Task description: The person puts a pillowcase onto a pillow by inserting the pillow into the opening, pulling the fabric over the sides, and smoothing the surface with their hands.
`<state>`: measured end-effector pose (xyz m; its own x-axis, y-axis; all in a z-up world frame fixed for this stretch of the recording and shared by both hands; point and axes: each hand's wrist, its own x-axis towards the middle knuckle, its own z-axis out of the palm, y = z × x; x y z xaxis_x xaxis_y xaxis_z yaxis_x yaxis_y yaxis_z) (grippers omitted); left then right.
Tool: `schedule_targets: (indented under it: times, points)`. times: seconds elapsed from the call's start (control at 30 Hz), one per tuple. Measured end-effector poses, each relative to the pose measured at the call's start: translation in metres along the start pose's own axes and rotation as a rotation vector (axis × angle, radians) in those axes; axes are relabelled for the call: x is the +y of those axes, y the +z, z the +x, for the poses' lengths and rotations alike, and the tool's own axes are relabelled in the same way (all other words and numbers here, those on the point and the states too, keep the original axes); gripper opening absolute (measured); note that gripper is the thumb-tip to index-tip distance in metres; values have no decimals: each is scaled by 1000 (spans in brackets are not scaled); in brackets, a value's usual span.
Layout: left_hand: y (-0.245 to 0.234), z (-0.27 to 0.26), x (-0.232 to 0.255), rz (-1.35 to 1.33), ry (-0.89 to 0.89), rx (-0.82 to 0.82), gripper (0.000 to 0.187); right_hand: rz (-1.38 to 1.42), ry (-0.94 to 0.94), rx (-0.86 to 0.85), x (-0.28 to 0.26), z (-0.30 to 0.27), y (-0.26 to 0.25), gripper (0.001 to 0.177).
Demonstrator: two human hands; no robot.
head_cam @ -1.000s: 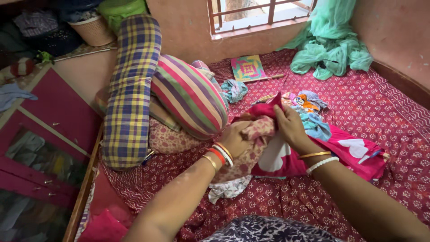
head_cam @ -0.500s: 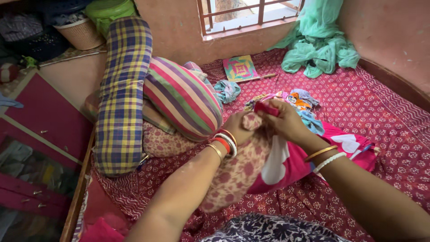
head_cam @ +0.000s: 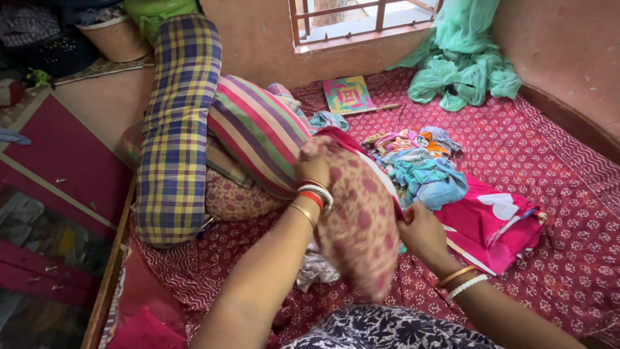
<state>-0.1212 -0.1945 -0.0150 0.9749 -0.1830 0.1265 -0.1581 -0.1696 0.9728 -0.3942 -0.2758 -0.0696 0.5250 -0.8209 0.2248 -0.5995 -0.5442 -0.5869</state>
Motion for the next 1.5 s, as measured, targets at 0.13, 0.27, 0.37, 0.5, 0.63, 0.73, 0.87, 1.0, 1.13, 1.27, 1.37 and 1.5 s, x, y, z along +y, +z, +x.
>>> schedule_targets:
  times: [0.13,0.27,0.37,0.5,0.63,0.73,0.87,1.0,1.13,1.27,1.37,1.5]
  points:
    - [3,27,-41,-23,6,125,58,169,-29,-45,29,21,14,19]
    - [2,47,-83,-114,44,207,61,326,-73,-64,-3,20,-19,17]
    - [-9,55,-115,-163,109,208,52,440,-205,-102,-38,5,-40,18]
    - [-12,46,-147,-116,-171,304,54,333,-264,-84,-49,21,-46,18]
    - [-18,42,-159,-492,-282,-82,41,407,-176,-112,-26,43,-47,18]
    - [-50,34,-135,-590,-437,-265,38,449,-178,-143,-16,53,-52,18]
    - [-81,7,-89,-674,-774,-593,33,193,-169,-166,-20,55,-70,19]
    - [-74,9,-98,-685,-685,-604,30,-18,-252,-130,-9,49,-76,22]
    - [-51,24,-135,-861,-654,-481,20,-175,-189,-127,27,32,-52,28]
    - [-31,21,-142,-716,-627,-163,26,-15,115,-362,71,10,-11,43]
    - [-27,12,-124,-791,-568,40,19,448,502,-676,84,-16,10,49]
    - [-35,3,-104,-357,-622,106,33,656,476,-611,74,-56,7,27]
